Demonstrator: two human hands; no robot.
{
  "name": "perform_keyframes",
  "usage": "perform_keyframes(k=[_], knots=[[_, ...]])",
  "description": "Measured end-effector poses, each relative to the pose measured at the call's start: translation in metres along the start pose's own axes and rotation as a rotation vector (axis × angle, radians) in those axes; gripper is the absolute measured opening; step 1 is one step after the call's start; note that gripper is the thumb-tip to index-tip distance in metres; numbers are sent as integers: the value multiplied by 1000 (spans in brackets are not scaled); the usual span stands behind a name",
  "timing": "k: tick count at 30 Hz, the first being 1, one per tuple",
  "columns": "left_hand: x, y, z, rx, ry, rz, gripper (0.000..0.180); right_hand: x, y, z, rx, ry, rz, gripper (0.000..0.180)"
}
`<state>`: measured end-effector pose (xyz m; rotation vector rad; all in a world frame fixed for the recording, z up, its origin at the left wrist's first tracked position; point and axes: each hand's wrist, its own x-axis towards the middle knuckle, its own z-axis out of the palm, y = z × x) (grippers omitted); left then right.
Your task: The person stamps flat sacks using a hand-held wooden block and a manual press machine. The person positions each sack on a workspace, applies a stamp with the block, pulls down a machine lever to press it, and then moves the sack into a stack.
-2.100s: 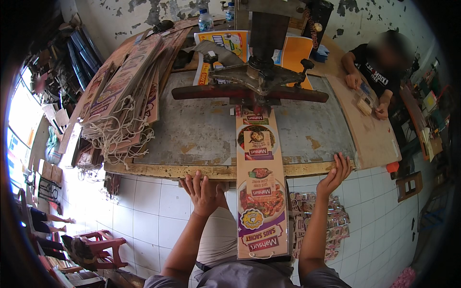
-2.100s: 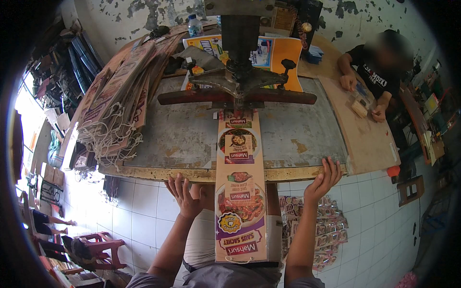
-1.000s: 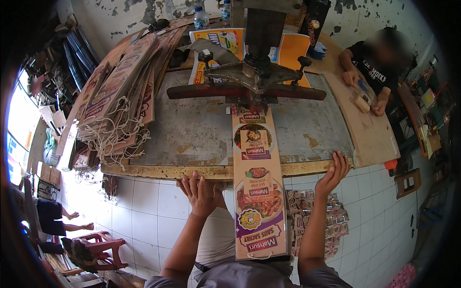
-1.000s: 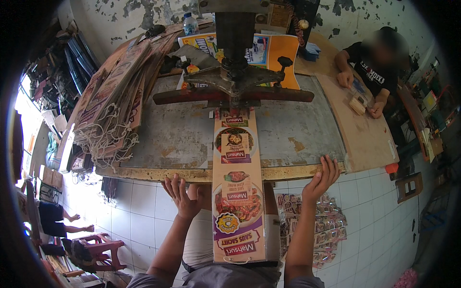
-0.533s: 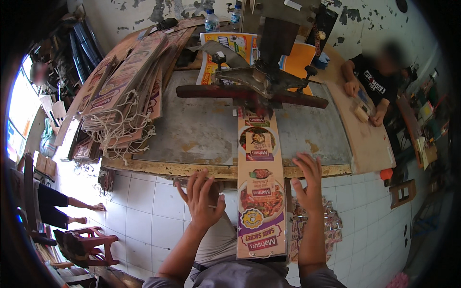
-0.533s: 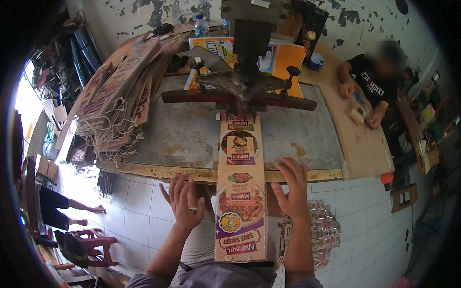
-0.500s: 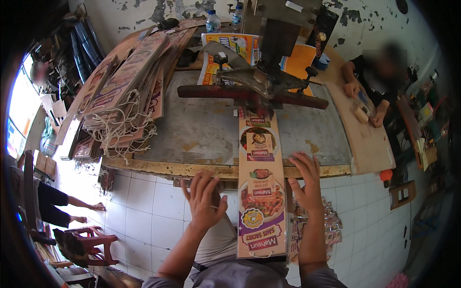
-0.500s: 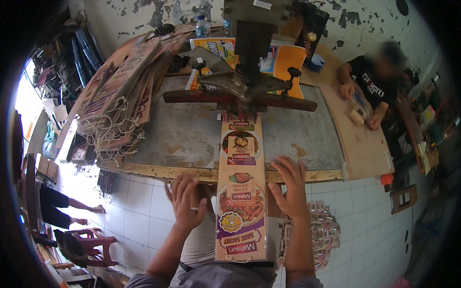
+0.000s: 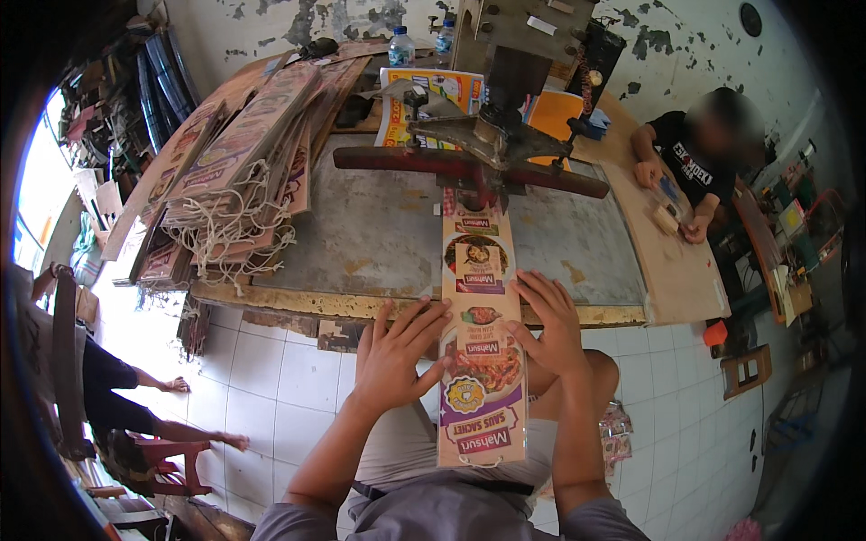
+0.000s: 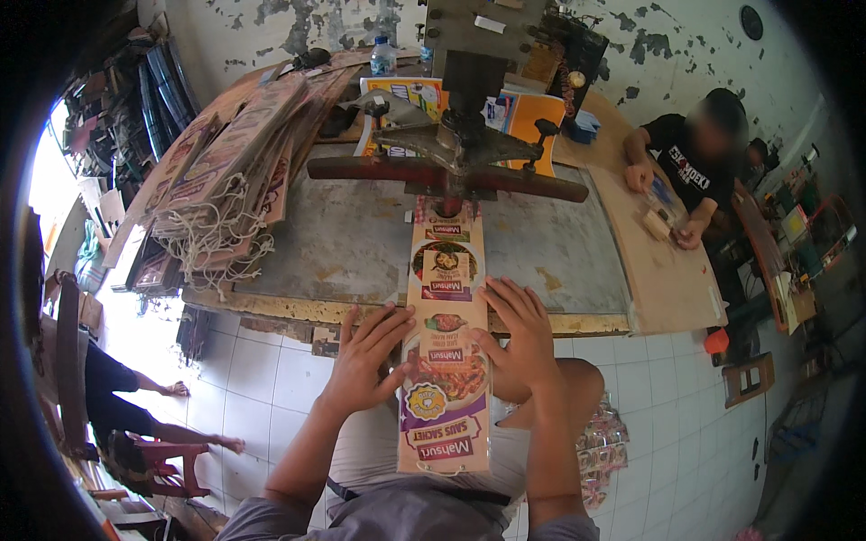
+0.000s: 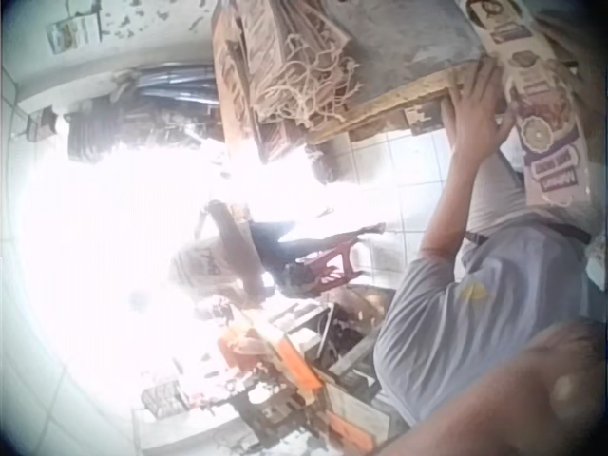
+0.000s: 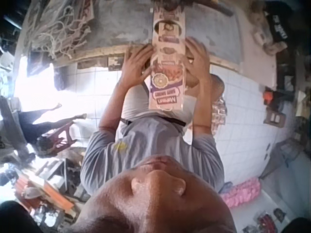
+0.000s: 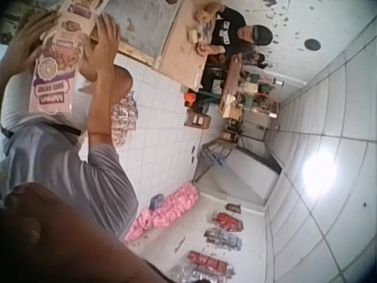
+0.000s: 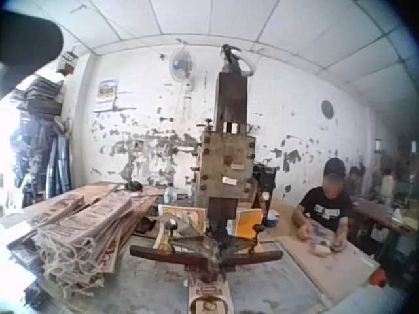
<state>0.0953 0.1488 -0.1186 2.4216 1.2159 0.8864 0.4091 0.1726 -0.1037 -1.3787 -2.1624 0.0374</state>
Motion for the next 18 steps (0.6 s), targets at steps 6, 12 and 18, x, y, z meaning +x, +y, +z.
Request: perform_keyframes(k=[6, 12, 18], knots=[[3, 3, -5, 168, 3, 28, 60, -2, -2, 2, 20, -18, 20, 63], [31, -5, -11, 211, -36, 61, 57, 21, 11, 0, -51, -76, 32, 66], [75, -26, -7, 283, -29, 106, 57, 62, 41, 10, -84, -101, 7, 65]])
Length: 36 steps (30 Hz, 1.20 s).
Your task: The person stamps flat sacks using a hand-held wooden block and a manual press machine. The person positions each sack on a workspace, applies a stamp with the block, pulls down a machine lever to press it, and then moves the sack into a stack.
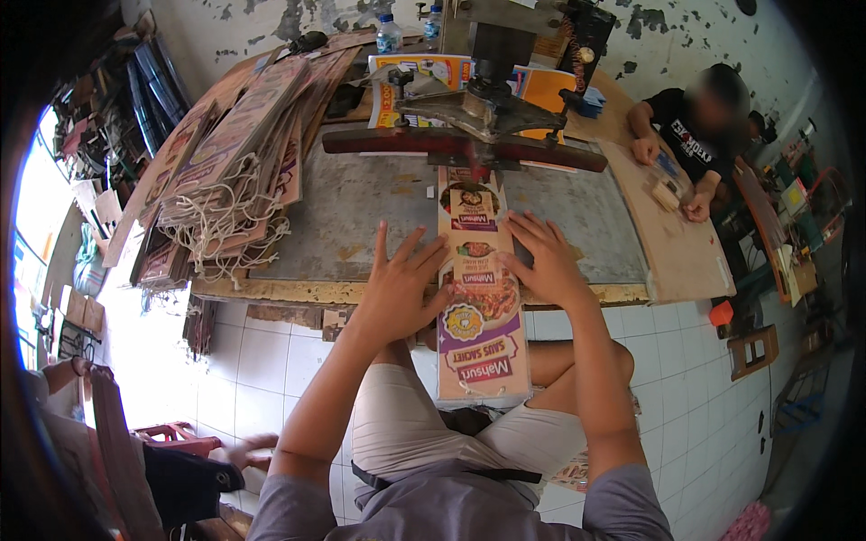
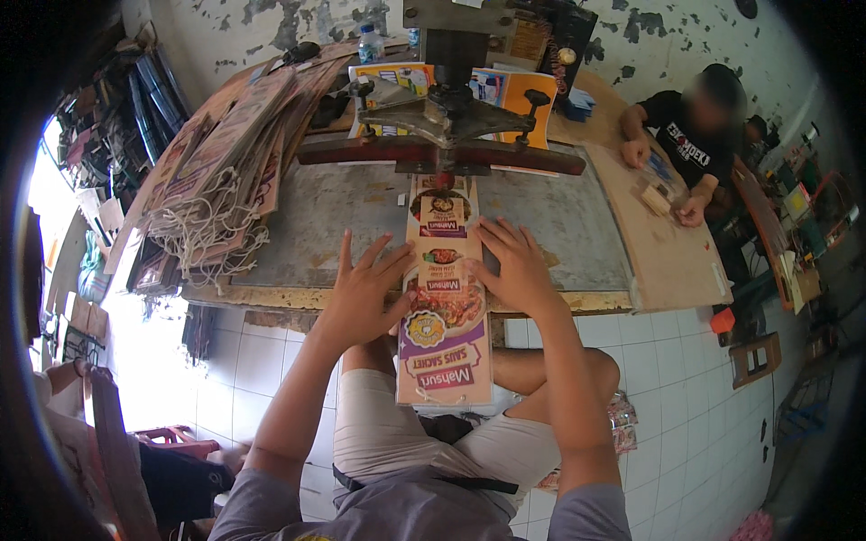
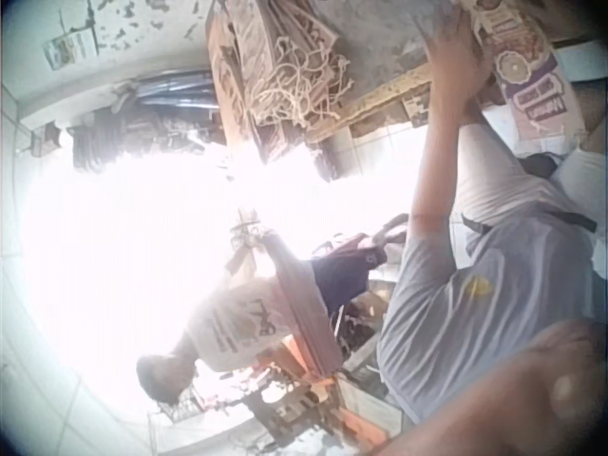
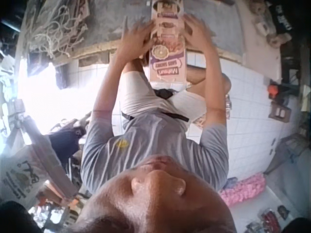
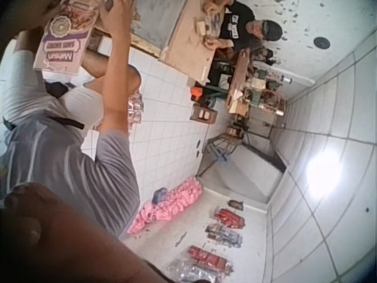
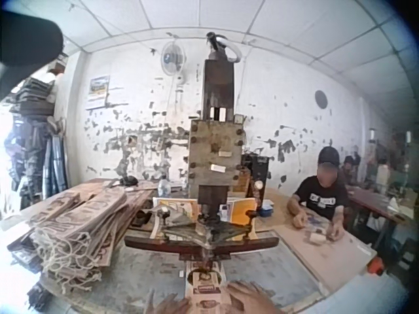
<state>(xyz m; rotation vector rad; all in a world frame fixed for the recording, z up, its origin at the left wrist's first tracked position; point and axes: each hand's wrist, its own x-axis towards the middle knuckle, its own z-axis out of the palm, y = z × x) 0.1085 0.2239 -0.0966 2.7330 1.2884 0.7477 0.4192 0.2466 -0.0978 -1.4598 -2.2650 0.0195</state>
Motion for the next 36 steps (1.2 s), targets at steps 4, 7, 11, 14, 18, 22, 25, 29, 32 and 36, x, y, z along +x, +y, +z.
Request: perform_keyframes(k=[4, 7, 11, 14, 18, 22, 25, 29, 32, 36], knots=[[8, -9, 7, 7, 26, -4, 56, 16, 7, 6, 3, 8, -25, 64], [11, -11, 7, -45, 17, -31, 55, 19, 8, 12, 29, 37, -30, 64], [16, -14, 4, -111, 11, -54, 57, 23, 7, 12, 48, 54, -51, 65], [16, -15, 10, -131, -8, -89, 59, 24, 8, 15, 39, 73, -53, 65], [20, -15, 11, -162, 11, -105, 59, 28, 13, 19, 15, 86, -49, 64], [22, -14, 16, -135, 29, -99, 58, 27, 13, 20, 28, 118, -37, 63], [21, -14, 13, -131, 22, -99, 57, 22, 4, 16, 111, 127, 8, 63], [21, -14, 12, -145, 34, -92, 54, 19, 3, 13, 124, 144, -14, 65], [20, -13, 12, -139, 2, -101, 54, 19, 7, 17, 109, 148, -13, 65], [20, -14, 15, -131, 9, -94, 55, 18, 9, 18, 95, 155, -11, 66]])
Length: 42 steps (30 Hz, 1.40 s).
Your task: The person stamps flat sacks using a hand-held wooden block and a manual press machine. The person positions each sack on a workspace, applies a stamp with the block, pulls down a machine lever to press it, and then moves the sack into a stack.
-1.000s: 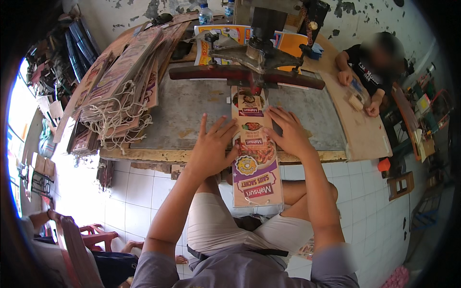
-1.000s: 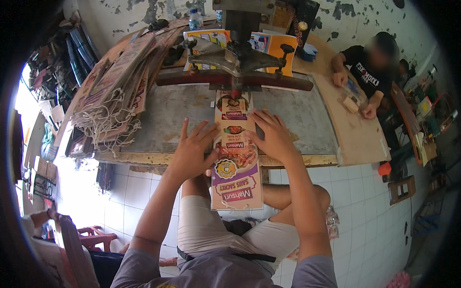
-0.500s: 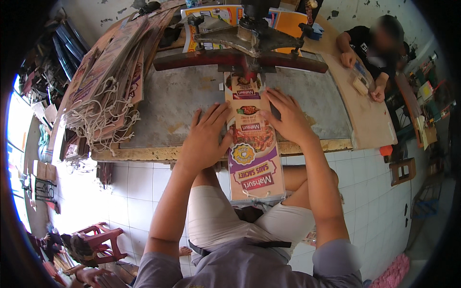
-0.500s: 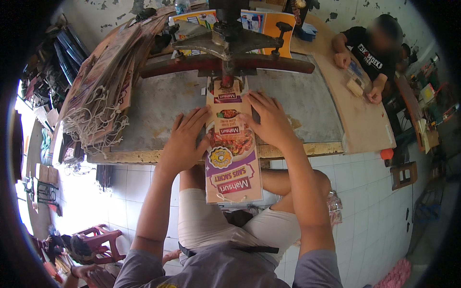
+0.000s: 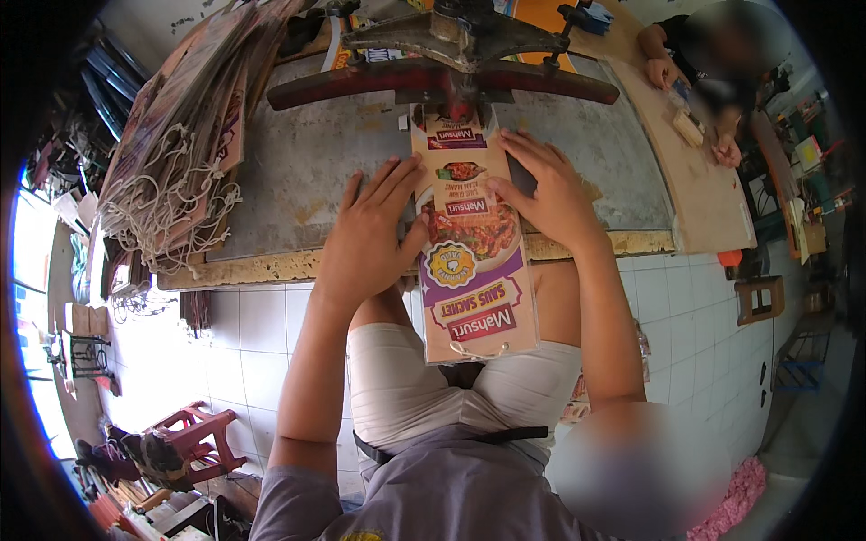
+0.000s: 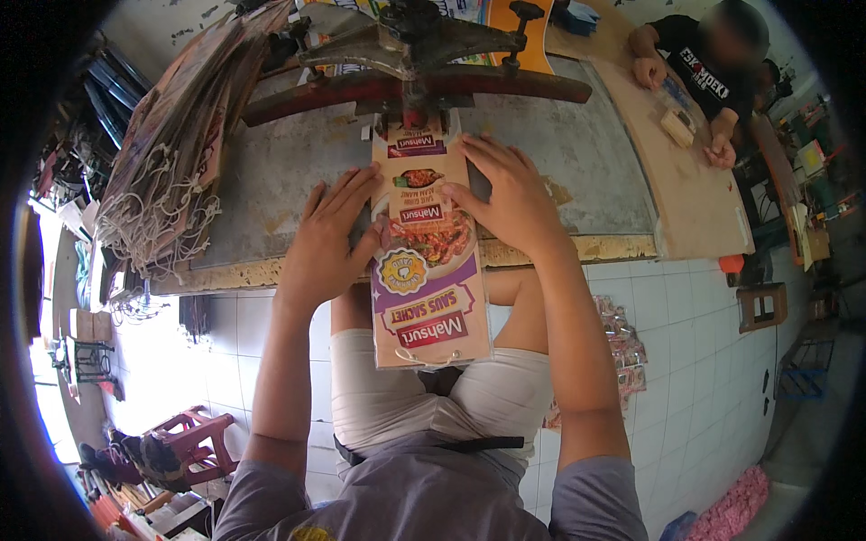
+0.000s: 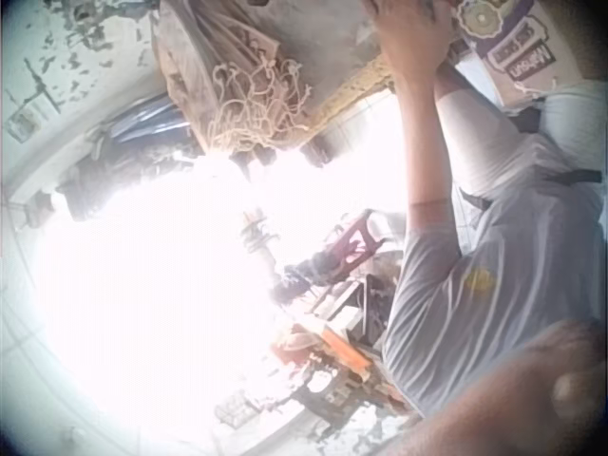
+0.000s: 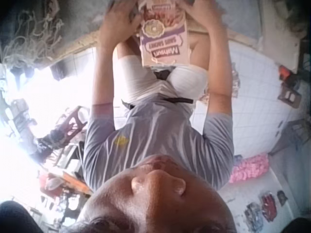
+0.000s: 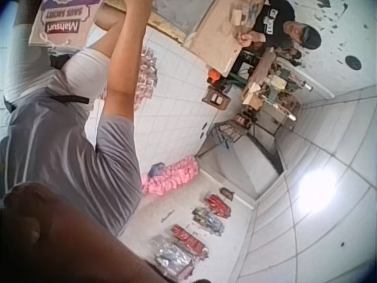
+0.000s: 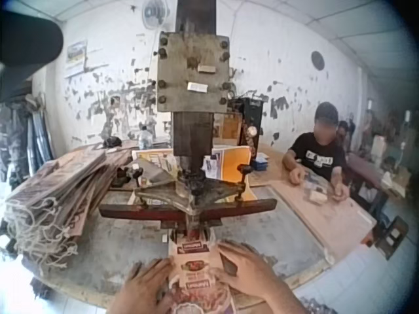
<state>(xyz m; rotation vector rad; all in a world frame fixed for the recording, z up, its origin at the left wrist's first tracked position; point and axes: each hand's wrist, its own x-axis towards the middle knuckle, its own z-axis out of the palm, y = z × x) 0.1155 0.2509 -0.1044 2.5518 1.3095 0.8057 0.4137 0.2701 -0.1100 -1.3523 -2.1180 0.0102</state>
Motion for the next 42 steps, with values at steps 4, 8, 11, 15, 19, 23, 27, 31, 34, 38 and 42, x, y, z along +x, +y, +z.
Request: perform_keyframes(k=[4, 8, 11, 15, 19, 23, 27, 31, 34, 38, 42], knots=[[-1, 0, 0, 1, 21, -6, 55, 1, 1, 3, -5, 7, -1, 67], [0, 1, 2, -1, 16, -7, 56, 1, 2, 2, 4, 7, 0, 66], [0, 1, 2, 2, 17, -12, 56, 2, 1, 1, 1, 6, -3, 66], [0, 2, 1, 7, 13, -23, 55, 2, 3, 3, -10, 2, -5, 67], [0, 2, 1, 8, 13, -24, 56, 1, 4, 3, -20, -3, 2, 68], [0, 2, 2, 16, 10, -27, 57, 2, 1, 2, -10, -13, 10, 69], [0, 2, 2, 24, 11, -25, 58, 2, -1, 0, -6, -20, 20, 69], [-1, 2, 2, 27, 9, -29, 58, 1, 1, 1, -15, -14, 10, 69], [-2, 2, 1, 27, 8, -30, 58, 2, -2, -1, 4, -17, 12, 69], [0, 1, 1, 25, 14, -18, 58, 3, 0, 0, 11, -8, 5, 68], [1, 0, 2, 47, 12, -1, 58, 2, 0, 0, 0, 2, 3, 66]])
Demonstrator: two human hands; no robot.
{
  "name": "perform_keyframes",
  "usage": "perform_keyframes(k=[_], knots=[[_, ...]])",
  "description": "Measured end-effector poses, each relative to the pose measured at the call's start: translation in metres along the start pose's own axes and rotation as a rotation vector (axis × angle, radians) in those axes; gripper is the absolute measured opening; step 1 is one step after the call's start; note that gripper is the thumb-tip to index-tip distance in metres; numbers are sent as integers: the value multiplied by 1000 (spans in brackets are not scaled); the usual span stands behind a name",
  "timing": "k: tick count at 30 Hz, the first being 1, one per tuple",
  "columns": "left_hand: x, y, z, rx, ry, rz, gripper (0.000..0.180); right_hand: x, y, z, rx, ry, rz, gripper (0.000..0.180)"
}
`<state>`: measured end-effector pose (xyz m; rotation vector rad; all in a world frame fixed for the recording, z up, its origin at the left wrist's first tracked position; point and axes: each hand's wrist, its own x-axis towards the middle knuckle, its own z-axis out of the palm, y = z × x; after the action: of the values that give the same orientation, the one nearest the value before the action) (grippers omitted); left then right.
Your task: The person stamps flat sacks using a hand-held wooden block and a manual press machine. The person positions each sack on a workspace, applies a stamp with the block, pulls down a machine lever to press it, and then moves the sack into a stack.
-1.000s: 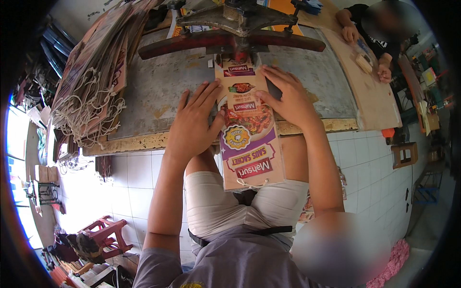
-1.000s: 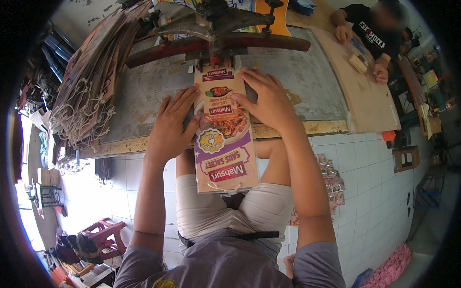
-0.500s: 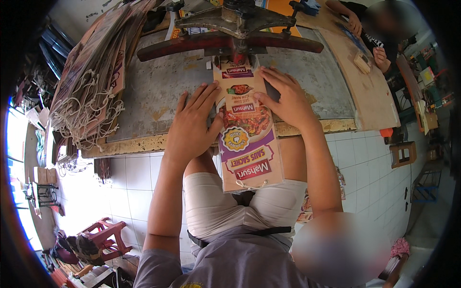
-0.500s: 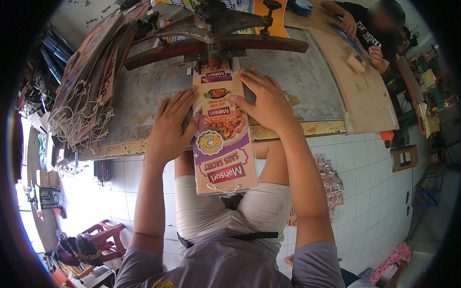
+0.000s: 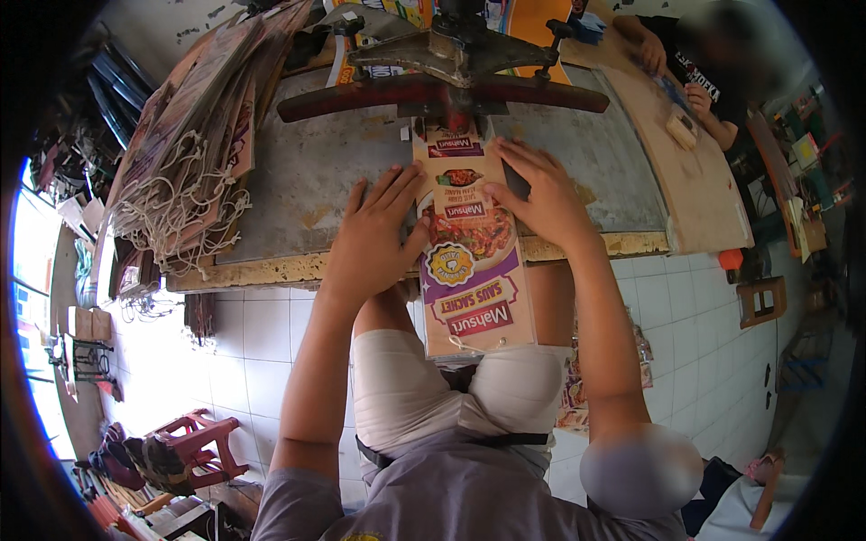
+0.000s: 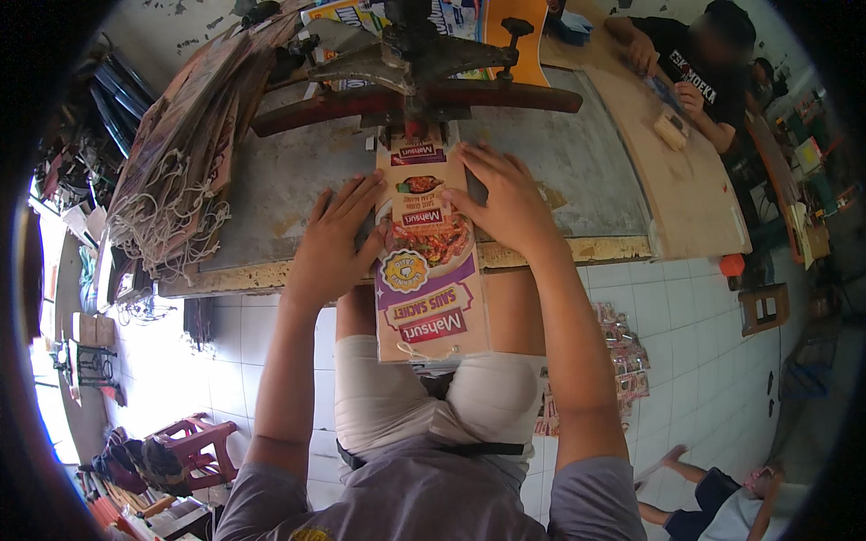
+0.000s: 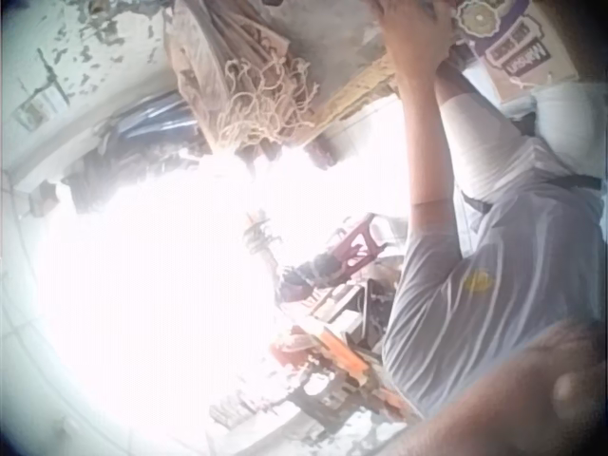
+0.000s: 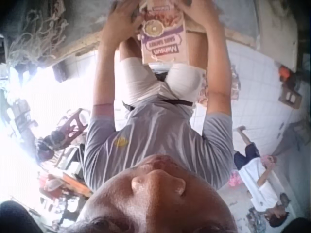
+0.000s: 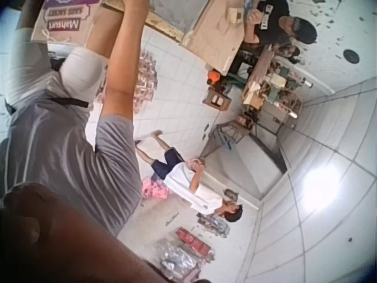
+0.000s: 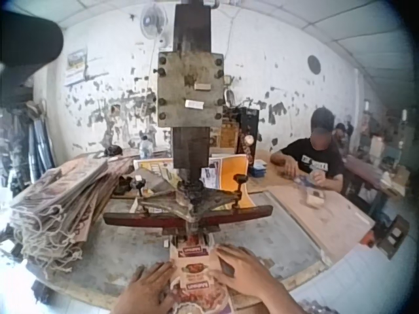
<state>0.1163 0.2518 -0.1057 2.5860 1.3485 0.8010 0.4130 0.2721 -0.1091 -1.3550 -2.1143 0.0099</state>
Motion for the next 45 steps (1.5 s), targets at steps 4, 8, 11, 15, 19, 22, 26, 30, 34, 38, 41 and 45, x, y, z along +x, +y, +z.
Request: perform_keyframes(k=[4, 8, 11, 15, 19, 22, 26, 30, 34, 38, 41, 45], knots=[[-1, -1, 1, -3, 4, 5, 58, -1, -1, 0, 0, 1, -13, 65], [-1, 0, -2, 16, -57, -13, 58, -1, 0, 1, 16, 2, -7, 67], [-1, -1, 1, -1, -6, 5, 58, -1, -2, 0, 20, -4, 2, 67], [-1, 1, -1, 2, -28, -3, 58, -2, -2, -2, 17, -8, 8, 68], [-2, 1, -1, 3, -29, -7, 57, -1, -5, -2, 12, -15, 16, 68], [-2, 1, 0, -5, -4, -3, 57, -2, -5, -2, 11, -21, 33, 68], [-2, 1, -1, -12, -2, 3, 57, -2, -3, -1, -6, -22, 22, 68], [-8, -2, -9, -107, -4, -7, 62, -2, -7, -3, 30, -15, 82, 62], [-38, 10, -24, -1056, -39, 7, 77, -27, -13, -19, 236, 72, 138, 53], [-102, 56, -51, -2266, -125, -77, 93, -70, -76, -58, 469, 270, 163, 47], [-124, 78, -47, -2613, -164, -67, 96, -91, -134, -73, 644, 269, 48, 49], [-128, 91, -48, -2647, -205, -186, 97, -88, -169, -79, 651, 98, -65, 52]])
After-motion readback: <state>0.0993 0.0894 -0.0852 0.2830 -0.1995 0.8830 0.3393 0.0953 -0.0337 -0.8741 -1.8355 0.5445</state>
